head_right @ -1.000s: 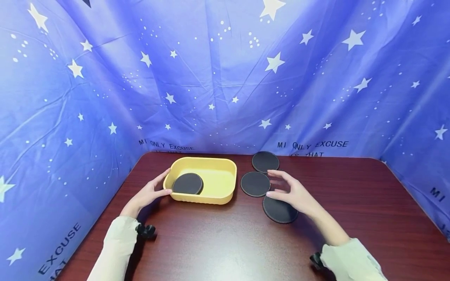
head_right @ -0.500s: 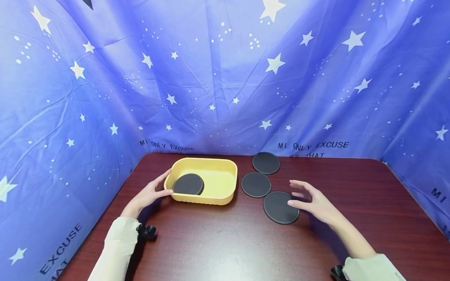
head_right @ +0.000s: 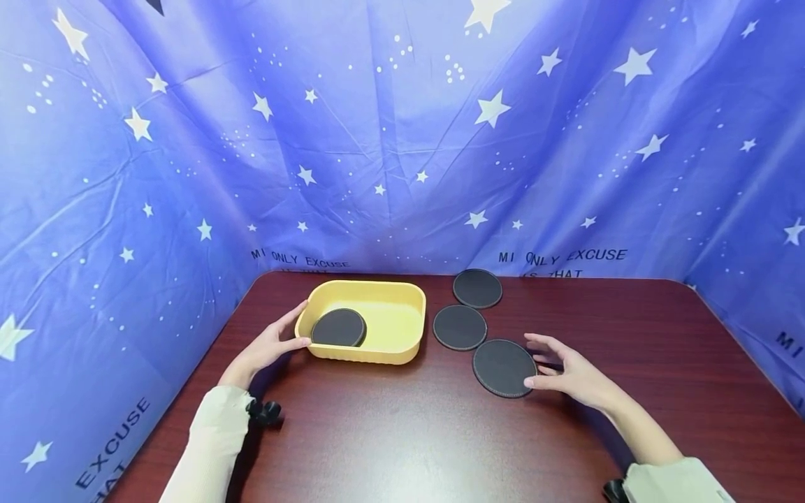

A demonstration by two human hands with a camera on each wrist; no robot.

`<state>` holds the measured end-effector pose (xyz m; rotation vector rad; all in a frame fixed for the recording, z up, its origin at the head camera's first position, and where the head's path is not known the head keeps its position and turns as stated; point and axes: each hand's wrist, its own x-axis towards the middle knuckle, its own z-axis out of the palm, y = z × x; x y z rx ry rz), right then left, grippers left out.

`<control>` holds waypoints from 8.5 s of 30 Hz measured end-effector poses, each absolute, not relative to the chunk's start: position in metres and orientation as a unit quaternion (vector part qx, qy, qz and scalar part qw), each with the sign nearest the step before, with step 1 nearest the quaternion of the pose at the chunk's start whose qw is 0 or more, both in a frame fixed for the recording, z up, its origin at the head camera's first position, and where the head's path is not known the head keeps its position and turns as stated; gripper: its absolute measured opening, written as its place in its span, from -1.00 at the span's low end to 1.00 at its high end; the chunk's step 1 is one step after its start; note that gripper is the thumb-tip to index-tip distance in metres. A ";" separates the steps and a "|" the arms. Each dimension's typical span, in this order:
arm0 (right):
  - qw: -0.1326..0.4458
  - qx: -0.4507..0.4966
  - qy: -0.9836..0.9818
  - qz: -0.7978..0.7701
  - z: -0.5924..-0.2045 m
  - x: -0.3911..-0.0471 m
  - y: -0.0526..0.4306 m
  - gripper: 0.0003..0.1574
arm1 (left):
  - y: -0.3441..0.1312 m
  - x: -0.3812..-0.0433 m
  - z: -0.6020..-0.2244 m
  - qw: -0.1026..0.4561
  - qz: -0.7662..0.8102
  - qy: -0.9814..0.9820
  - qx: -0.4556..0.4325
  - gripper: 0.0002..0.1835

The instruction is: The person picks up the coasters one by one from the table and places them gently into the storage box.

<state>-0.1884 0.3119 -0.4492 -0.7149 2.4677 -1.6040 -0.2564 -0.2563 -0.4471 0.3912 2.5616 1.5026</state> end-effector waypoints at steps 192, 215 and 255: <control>0.147 -0.103 0.593 -0.785 -0.411 -0.248 0.208 -0.41 | -0.256 -0.259 -0.449 0.066 0.511 0.846 0.139 -0.10; 0.145 -0.088 0.626 -0.761 -0.408 -0.258 0.143 -0.17 | -0.255 -0.257 -0.448 0.067 0.503 0.852 0.132 -0.12; 0.181 -0.069 0.660 -0.726 -0.396 -0.272 0.054 -0.16 | -0.256 -0.256 -0.448 0.074 0.525 0.835 0.149 -0.12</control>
